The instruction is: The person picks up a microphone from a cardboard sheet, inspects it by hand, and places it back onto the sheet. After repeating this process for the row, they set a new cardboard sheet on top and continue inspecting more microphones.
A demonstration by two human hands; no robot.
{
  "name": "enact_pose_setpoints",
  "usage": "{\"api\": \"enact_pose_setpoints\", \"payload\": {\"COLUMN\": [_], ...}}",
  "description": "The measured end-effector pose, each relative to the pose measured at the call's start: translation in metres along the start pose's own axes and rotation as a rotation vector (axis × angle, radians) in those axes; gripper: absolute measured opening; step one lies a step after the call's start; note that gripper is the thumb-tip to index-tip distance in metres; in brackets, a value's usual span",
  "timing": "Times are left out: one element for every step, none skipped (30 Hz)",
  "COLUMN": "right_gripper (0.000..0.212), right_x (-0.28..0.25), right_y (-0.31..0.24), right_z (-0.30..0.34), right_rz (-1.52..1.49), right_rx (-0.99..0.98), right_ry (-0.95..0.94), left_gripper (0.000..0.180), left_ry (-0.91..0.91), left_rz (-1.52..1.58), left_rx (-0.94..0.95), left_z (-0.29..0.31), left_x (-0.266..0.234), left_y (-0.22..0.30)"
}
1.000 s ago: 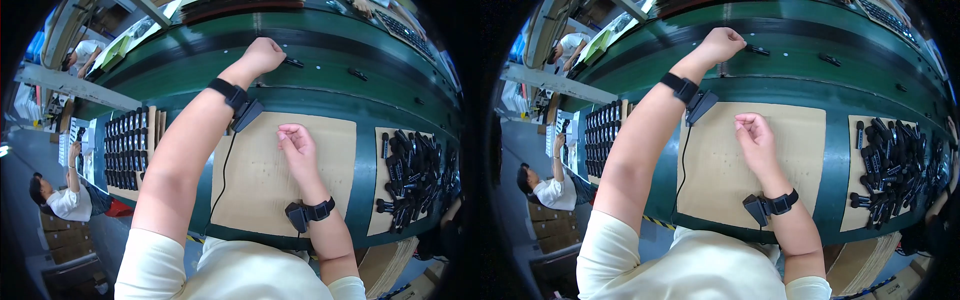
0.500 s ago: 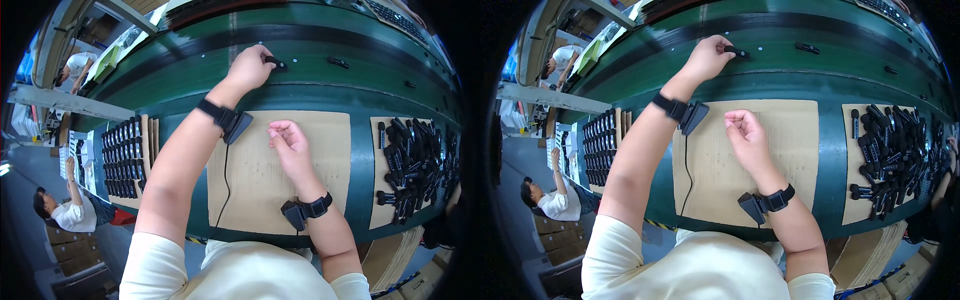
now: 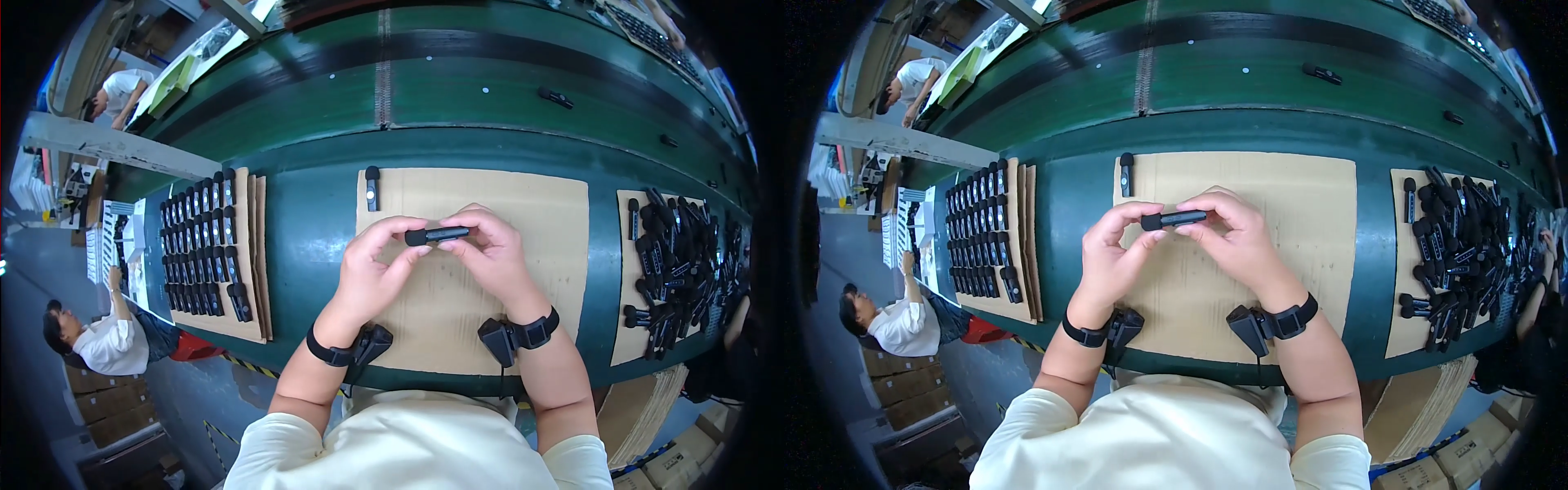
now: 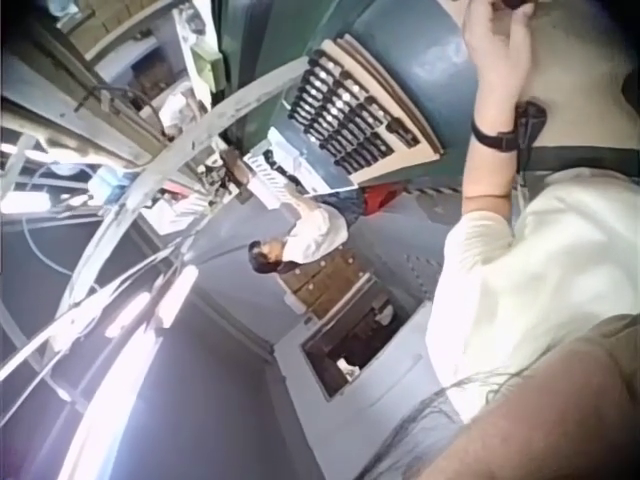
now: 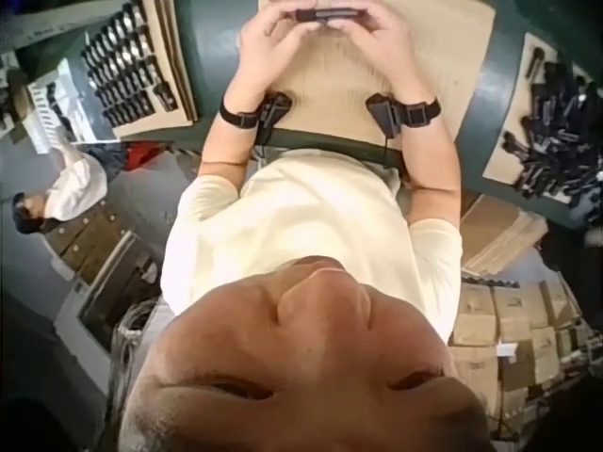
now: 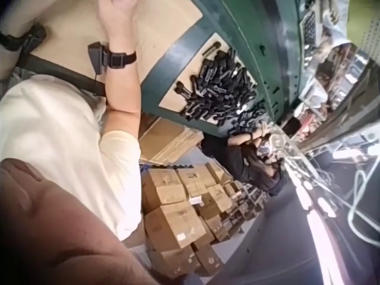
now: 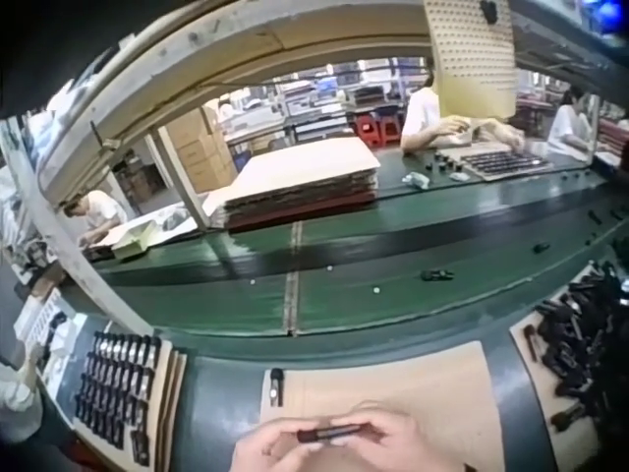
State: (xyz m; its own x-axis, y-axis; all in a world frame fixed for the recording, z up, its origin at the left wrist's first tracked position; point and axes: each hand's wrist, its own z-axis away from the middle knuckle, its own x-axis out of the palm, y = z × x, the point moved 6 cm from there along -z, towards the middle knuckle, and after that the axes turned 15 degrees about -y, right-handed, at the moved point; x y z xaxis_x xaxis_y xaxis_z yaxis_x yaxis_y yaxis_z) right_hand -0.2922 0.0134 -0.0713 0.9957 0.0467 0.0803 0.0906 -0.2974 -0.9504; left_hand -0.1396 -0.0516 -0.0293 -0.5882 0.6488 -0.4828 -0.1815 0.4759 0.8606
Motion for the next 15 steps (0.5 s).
{"api": "enact_pose_setpoints", "payload": {"right_gripper": [0.028, 0.028, 0.027, 0.027, 0.026, 0.026, 0.027, 0.027, 0.028, 0.028, 0.029, 0.029, 0.030, 0.030, 0.030], "right_x": [0.002, 0.001, 0.000, 0.001, 0.002, 0.004, 0.004, 0.005, 0.007, 0.008, 0.007, 0.005, 0.004, 0.004, 0.005], "right_y": [-0.003, -0.001, -0.001, -0.003, -0.005, -0.005, -0.006, -0.009, -0.010, -0.010, -0.008, -0.006, -0.004, -0.003, -0.003], "right_z": [-0.001, 0.000, 0.001, 0.001, -0.001, -0.001, -0.001, -0.002, -0.002, -0.002, 0.000, 0.001, 0.002, 0.003, 0.003], "right_rz": [0.067, 0.067, 0.111, 0.156, 0.200, 0.200, 0.215, 0.230, 0.245, 0.242, 0.214, 0.185, 0.156, 0.153, 0.152], "right_rx": [-0.028, -0.020, -0.030, -0.040, -0.050, -0.042, -0.029, -0.017, -0.006, 0.000, 0.015, 0.030, 0.044, 0.049, 0.043], "right_ry": [-0.042, -0.045, -0.049, -0.056, -0.063, -0.068, -0.063, -0.059, -0.055, -0.060, -0.056, -0.050, -0.044, -0.047, -0.063], "left_gripper": [0.031, 0.032, 0.032, 0.033, 0.033, 0.032, 0.031, 0.030, 0.030, 0.031, 0.031, 0.031, 0.031, 0.031, 0.031], "left_ry": [0.002, -0.008, -0.018, -0.026, -0.021, -0.034, -0.046, -0.057, -0.052, -0.035, -0.019, -0.003, 0.001, 0.006, 0.010], "left_rz": [0.007, 0.138, 0.270, 0.402, 0.410, 0.405, 0.399, 0.393, 0.398, 0.374, 0.350, 0.324, 0.327, 0.275, 0.223], "left_rx": [-0.005, -0.046, -0.088, -0.129, -0.134, -0.125, -0.116, -0.107, -0.113, -0.088, -0.064, -0.040, -0.046, -0.010, 0.027], "left_z": [0.002, 0.004, 0.006, 0.007, 0.007, 0.007, 0.006, 0.006, 0.007, 0.008, 0.009, 0.010, 0.011, 0.010, 0.009], "left_x": [0.001, 0.004, 0.008, 0.011, 0.011, 0.011, 0.011, 0.010, 0.009, 0.007, 0.005, 0.003, 0.002, 0.001, 0.000], "left_y": [-0.004, -0.012, -0.020, -0.025, -0.027, -0.028, -0.028, -0.028, -0.031, -0.031, -0.031, -0.031, -0.032, -0.028, -0.024]}}
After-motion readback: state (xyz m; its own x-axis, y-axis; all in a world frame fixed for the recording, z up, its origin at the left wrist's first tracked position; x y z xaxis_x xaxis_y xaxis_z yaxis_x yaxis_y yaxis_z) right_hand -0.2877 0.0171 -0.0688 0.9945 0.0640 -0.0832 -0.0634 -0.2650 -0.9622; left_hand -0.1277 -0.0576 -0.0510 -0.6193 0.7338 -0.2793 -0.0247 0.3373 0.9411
